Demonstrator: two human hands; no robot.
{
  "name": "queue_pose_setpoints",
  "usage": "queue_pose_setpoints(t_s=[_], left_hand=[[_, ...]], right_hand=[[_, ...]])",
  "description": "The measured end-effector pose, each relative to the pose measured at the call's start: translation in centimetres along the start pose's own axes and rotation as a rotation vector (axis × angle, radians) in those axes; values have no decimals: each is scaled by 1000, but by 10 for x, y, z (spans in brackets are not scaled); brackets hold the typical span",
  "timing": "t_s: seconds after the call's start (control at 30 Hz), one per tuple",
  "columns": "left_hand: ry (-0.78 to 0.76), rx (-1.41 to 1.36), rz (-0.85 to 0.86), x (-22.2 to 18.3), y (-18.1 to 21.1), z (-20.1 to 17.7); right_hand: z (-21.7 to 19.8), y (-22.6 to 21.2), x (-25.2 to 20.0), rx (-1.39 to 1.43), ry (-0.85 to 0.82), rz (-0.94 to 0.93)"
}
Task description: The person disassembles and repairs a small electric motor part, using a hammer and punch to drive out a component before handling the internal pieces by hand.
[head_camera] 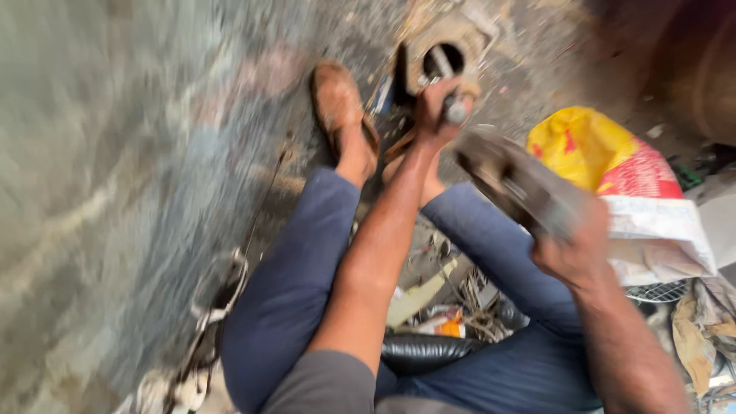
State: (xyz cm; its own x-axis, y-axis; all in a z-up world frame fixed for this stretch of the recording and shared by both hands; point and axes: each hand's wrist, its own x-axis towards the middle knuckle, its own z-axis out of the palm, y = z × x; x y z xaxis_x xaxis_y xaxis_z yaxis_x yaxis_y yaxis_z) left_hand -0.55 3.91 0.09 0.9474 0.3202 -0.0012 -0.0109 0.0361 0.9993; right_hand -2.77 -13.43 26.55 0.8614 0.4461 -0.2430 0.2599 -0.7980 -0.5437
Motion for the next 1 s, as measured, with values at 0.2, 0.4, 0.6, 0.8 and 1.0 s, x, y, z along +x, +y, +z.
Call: queue_pose_setpoints(t_s=[0.2, 0.4, 0.6, 0.8, 1.0], left_hand=[[-79, 130, -208, 5, -10, 7], [-111, -2, -81, 7, 0, 1], [-131, 153, -206, 0, -15, 15], [-16, 58, 96, -1, -1, 11], [-10, 173, -85, -6, -38, 37]], right_hand=[[36, 18, 42, -201, -149, 49], [8, 1, 22, -72, -67, 80], [21, 5, 34, -132, -64, -50], [37, 9, 30, -152, -100, 135], [6, 8, 25, 251, -93, 235]])
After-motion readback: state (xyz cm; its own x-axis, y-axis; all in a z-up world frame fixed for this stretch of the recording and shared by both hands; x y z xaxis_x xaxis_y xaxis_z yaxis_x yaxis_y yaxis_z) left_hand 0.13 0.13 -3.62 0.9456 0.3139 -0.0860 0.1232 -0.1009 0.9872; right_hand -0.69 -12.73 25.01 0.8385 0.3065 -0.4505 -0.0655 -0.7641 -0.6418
